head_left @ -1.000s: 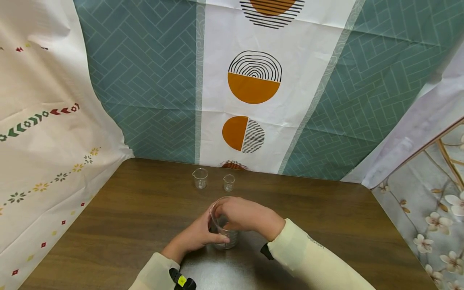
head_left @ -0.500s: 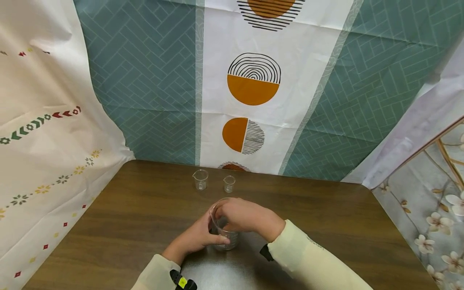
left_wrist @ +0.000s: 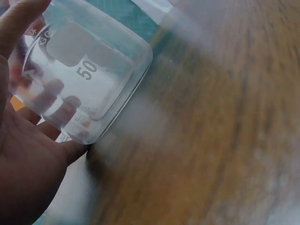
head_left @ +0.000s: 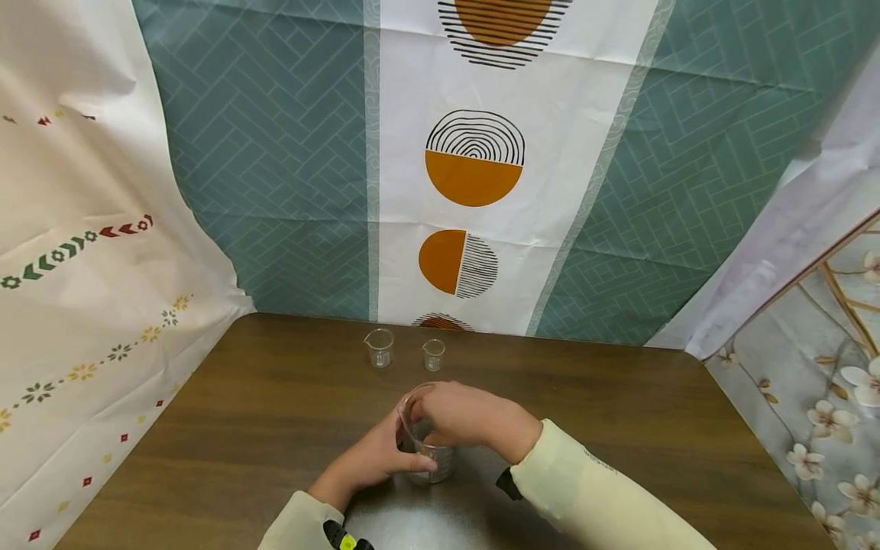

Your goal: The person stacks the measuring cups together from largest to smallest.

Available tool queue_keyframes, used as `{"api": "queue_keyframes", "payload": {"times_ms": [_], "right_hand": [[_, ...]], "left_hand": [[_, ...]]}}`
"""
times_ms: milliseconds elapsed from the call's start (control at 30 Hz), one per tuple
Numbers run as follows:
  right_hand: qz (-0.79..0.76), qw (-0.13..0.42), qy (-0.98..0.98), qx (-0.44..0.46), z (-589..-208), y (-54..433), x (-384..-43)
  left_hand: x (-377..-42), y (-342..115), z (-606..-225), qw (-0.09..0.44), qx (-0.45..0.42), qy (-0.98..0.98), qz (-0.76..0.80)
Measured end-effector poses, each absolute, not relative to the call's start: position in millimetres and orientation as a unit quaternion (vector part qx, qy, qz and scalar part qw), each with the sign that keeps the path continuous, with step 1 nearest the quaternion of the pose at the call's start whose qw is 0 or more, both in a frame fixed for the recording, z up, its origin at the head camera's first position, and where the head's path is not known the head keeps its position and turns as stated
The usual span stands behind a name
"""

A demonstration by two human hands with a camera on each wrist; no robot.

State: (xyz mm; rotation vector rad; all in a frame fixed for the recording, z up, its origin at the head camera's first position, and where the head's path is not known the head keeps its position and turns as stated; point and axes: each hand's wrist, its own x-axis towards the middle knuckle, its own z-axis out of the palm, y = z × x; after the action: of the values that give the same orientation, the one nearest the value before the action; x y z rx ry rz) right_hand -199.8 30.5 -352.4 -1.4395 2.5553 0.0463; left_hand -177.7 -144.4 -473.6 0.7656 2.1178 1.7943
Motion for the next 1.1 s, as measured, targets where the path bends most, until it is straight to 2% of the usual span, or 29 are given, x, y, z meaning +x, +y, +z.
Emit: {"api": "queue_keyframes", "payload": {"times_ms": [567, 1100], "right_hand": [[0.026, 0.126, 0.873, -0.47, -343.4, 33.1, -197.9], [-0.005, 0.065, 0.848, -0.525, -329.6, 39.4, -201.4]], "left_hand": [[-178.6, -145.5, -477.8, 0.119, 0.272, 0.734, 0.611], [-178.9, -144.3, -475.4, 0.117, 0.275, 0.73, 0.615]]}}
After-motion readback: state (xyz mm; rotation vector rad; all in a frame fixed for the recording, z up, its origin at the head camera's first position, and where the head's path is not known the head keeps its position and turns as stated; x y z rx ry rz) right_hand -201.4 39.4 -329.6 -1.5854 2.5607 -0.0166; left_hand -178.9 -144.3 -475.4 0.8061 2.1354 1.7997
